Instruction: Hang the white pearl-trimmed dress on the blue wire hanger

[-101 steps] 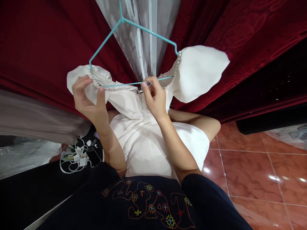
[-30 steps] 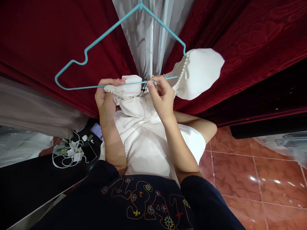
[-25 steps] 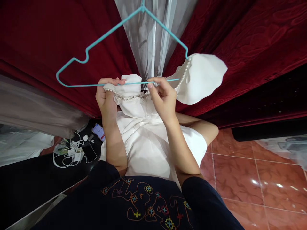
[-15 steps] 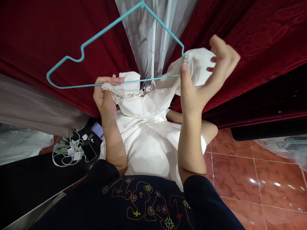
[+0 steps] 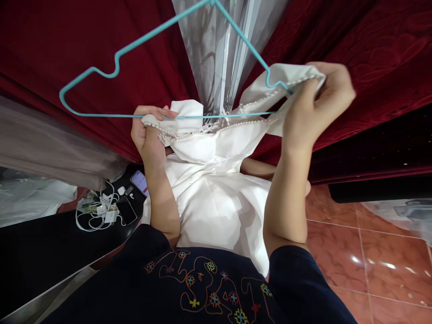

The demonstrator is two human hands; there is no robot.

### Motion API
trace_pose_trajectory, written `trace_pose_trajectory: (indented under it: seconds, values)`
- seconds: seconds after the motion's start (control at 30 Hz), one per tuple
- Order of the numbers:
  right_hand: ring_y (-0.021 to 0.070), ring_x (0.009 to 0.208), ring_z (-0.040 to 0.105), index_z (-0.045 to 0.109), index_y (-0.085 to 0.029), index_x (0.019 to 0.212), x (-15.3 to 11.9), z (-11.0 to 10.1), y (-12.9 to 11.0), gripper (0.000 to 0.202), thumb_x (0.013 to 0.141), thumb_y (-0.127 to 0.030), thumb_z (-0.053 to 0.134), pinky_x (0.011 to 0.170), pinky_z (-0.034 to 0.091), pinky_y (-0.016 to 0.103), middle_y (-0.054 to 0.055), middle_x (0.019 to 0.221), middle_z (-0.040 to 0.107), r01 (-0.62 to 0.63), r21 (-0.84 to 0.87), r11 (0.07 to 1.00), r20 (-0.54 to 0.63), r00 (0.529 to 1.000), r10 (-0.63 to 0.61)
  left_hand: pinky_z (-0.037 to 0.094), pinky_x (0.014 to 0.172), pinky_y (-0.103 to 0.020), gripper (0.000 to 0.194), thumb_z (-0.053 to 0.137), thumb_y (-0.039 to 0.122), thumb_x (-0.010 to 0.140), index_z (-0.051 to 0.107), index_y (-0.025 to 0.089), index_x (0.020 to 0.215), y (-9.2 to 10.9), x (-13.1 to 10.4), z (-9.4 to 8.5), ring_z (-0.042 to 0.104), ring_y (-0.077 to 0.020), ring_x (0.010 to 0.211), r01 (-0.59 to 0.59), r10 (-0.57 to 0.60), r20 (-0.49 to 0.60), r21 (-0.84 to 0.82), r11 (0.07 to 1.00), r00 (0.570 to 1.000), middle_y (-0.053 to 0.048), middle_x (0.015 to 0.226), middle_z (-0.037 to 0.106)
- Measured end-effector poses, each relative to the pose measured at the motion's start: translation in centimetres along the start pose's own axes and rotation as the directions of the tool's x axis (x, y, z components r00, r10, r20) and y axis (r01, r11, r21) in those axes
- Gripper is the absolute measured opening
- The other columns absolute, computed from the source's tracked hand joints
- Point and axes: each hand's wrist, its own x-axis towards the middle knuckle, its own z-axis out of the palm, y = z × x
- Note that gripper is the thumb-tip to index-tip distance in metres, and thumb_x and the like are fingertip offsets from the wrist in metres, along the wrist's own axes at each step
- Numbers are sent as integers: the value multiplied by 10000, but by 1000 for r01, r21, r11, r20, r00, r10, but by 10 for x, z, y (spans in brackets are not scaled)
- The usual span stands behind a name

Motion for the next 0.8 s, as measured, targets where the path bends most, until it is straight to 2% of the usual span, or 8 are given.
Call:
trace_pose_trajectory:
  seconds: [0.13,0.27,0.33,0.4,0.5,0.57,0.67,0.8]
  values:
    - [100,893,724,774,-156,855,2,-22,29,198,953,-256,633,892,473,423,-63,835,762,-92,-32,995,-158,984,86,516,1211,-476,409,605,674,988,656,270,943,-11,5,2,759,-224,974,-110,118,48,-152,982,992,-28,918,718]
    - [105,823,690,754,-163,820,-34,-30,27,143,936,-156,671,807,481,352,-8,831,745,-139,-58,989,-165,978,128,538,1161,-458,422,626,683,969,653,264,922,-20,8,4,756,-245,1014,-88,95,39,-137,987,995,-45,928,729]
    - [108,769,651,750,-171,804,-59,-26,13,172,951,-165,661,749,472,317,13,794,715,-185,-16,983,-98,978,183,553,1131,-463,461,630,723,944,639,263,935,-23,7,7,751,-268,1068,-24,28,37,-114,993,999,-66,976,744]
    - [115,749,640,763,-185,857,-80,-19,-5,153,961,-265,684,720,480,295,20,811,713,-243,55,968,124,964,235,561,1115,-463,488,596,747,951,617,259,952,-25,4,12,744,-280,1139,53,-54,-4,-73,996,999,-77,1027,741]
    - [149,826,686,787,-209,958,-98,-7,-37,173,958,-361,705,774,542,320,32,892,741,-170,146,975,422,902,94,545,1144,-451,477,524,722,1004,593,252,960,-26,1,19,719,-275,1256,140,-142,-71,-27,990,987,-73,1054,722]
    - [184,963,714,797,-240,1018,-99,0,-57,190,946,-400,724,874,582,372,50,999,751,-71,188,980,444,896,-21,545,1147,-456,466,506,708,1019,583,251,967,-26,1,22,715,-273,1269,142,-144,-60,-34,989,988,-69,1050,721]
    - [236,1140,697,779,-278,1155,-91,9,-73,315,965,-512,684,961,602,457,78,1184,719,-25,156,987,352,936,-32,542,1143,-485,477,514,722,1009,567,249,971,-27,2,22,728,-285,1220,68,-70,-14,-71,995,997,-62,1029,725]
    - [229,1089,691,783,-311,1167,-79,18,-71,310,1032,-501,578,959,603,479,73,1118,737,-5,146,989,388,920,-52,534,1148,-490,452,522,705,1014,582,258,987,-29,2,19,729,-289,1188,8,-6,31,-87,996,999,-58,1038,738]
